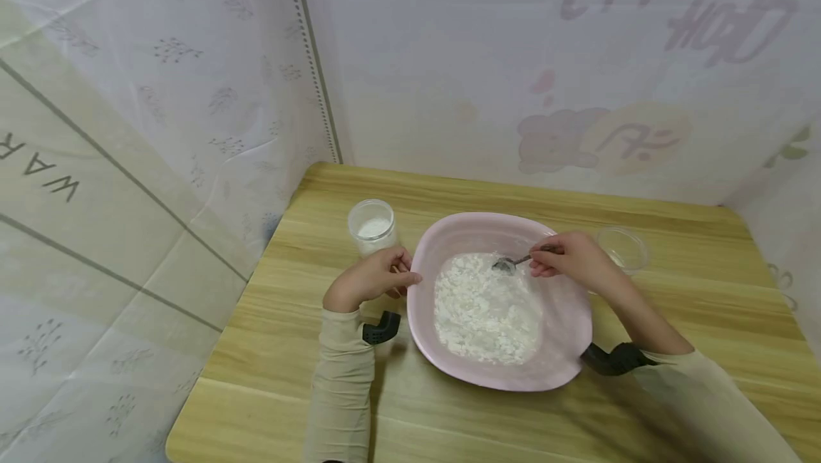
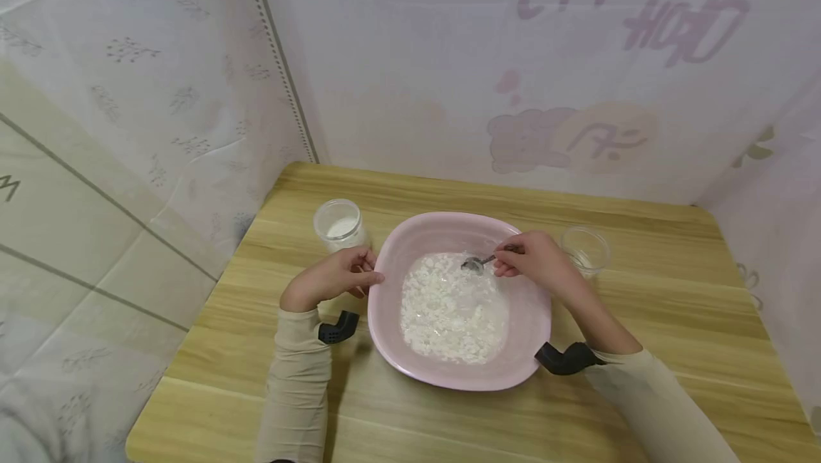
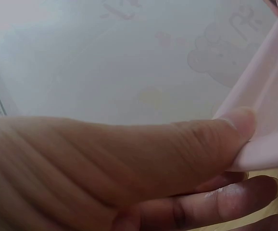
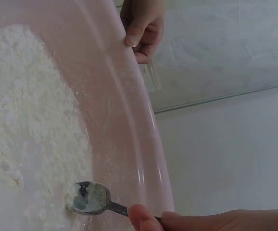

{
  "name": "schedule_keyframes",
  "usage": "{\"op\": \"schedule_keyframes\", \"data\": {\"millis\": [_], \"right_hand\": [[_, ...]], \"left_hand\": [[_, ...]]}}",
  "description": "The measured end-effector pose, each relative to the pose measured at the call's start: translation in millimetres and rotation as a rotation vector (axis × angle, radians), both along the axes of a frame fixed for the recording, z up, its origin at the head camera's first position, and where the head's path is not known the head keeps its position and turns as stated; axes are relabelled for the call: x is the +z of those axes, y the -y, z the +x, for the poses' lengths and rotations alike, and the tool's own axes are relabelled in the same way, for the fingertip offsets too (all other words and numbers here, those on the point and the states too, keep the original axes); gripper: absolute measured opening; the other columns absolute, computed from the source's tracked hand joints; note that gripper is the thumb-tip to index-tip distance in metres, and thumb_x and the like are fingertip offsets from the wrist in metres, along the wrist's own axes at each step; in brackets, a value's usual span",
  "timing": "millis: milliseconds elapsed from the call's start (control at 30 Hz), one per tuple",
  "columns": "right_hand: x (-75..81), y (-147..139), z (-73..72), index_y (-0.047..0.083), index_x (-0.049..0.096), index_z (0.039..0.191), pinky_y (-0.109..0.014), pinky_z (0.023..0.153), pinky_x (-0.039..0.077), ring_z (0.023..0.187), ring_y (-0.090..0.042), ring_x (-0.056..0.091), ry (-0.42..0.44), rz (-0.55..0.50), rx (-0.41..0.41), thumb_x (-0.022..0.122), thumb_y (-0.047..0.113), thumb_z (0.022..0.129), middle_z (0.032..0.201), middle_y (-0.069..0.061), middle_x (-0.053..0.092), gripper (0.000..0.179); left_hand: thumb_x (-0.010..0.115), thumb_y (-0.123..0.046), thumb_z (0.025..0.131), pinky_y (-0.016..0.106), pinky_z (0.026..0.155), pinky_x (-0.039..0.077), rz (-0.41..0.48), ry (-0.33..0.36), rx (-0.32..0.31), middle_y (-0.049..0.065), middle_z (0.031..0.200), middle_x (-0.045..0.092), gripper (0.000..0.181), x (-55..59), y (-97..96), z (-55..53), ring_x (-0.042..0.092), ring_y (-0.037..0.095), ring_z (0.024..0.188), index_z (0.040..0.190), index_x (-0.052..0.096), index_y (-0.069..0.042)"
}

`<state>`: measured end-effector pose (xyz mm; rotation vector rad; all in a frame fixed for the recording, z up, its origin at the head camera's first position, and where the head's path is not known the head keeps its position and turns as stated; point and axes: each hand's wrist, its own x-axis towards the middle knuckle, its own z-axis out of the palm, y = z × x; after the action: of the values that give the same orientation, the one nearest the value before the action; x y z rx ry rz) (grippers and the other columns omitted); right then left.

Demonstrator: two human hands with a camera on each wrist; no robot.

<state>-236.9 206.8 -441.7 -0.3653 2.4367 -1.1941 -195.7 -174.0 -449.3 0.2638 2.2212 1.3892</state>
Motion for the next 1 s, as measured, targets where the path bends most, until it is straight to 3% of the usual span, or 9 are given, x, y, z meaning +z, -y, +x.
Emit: {"op": "schedule_keyframes", "data": {"millis": [133, 300, 467, 667, 767, 900, 1000], "right_hand": [[-5.7, 13.5, -6.0, -0.011, 0.068, 0.124, -0.04, 0.08, 0.064, 0.09, -0.031, 0.079, 0.02, -0.044, 0.025, 0.06, 0.013, 0.106, 0.101, -0.021, 0.078, 0.031], [-13.4, 35.0, -10.8, -0.011, 0.069, 0.119, -0.043, 0.08, 0.064, 0.085, -0.026, 0.079, -0.008, -0.064, 0.055, 0.059, 0.012, 0.107, 0.098, -0.021, 0.076, 0.028], [-21.6, 57.5, -9.4, -0.011, 0.071, 0.114, -0.038, 0.073, 0.065, 0.076, -0.019, 0.078, -0.054, -0.084, 0.147, 0.059, 0.016, 0.107, 0.094, -0.024, 0.076, 0.03], [-21.8, 70.7, -2.8, -0.002, 0.077, 0.106, -0.031, 0.059, 0.06, 0.062, -0.02, 0.07, -0.093, -0.048, 0.278, 0.062, 0.021, 0.106, 0.082, -0.02, 0.074, 0.027], [-18.6, 70.3, 3.7, 0.004, 0.079, 0.102, -0.026, 0.05, 0.05, 0.052, -0.012, 0.057, -0.106, -0.008, 0.362, 0.064, 0.022, 0.105, 0.073, -0.018, 0.069, 0.024], [-13.4, 64.2, 19.4, 0.008, 0.081, 0.1, -0.019, 0.049, 0.033, 0.049, -0.002, 0.036, -0.047, 0.063, 0.437, 0.067, 0.025, 0.103, 0.062, -0.005, 0.061, 0.022], [-5.6, 54.1, 28.6, 0.008, 0.082, 0.099, -0.019, 0.051, 0.032, 0.052, -0.003, 0.035, 0.01, 0.119, 0.444, 0.069, 0.026, 0.101, 0.059, 0.007, 0.054, 0.022]], "left_hand": [[0.069, -0.017, 0.1, 0.05, 0.082, 0.063, -0.001, 0.011, 0.002, 0.011, 0.097, 0.07, 0.021, -0.9, -1.6, -1.0, 0.073, 0.04, 0.09, 0.107, 0.059, 0.0], [0.068, -0.017, 0.101, 0.047, 0.081, 0.063, -0.018, 0.012, -0.005, 0.012, 0.098, 0.07, 0.021, -0.6, -2.7, -2.7, 0.073, 0.034, 0.087, 0.108, 0.059, 0.0], [0.068, -0.018, 0.101, 0.043, 0.079, 0.063, -0.036, 0.01, -0.014, 0.013, 0.098, 0.069, 0.022, 0.4, -3.1, -3.7, 0.073, 0.031, 0.085, 0.109, 0.059, 0.001], [0.069, -0.019, 0.101, 0.044, 0.08, 0.063, -0.037, 0.008, -0.012, 0.012, 0.099, 0.069, 0.022, -0.7, -4.8, -4.5, 0.072, 0.025, 0.083, 0.11, 0.06, -0.001], [0.069, -0.019, 0.101, 0.044, 0.08, 0.063, -0.041, 0.0, -0.012, 0.012, 0.098, 0.069, 0.023, 0.4, -4.6, -4.2, 0.072, 0.024, 0.082, 0.11, 0.06, 0.0], [0.069, -0.019, 0.101, 0.04, 0.077, 0.063, -0.046, 0.001, -0.012, 0.012, 0.097, 0.069, 0.024, 0.8, -3.2, -3.0, 0.071, 0.022, 0.081, 0.109, 0.059, 0.001], [0.07, -0.019, 0.101, 0.041, 0.078, 0.063, -0.041, 0.007, -0.001, 0.011, 0.097, 0.069, 0.023, -0.5, -1.5, -1.6, 0.071, 0.024, 0.082, 0.108, 0.059, 0.0]]}}
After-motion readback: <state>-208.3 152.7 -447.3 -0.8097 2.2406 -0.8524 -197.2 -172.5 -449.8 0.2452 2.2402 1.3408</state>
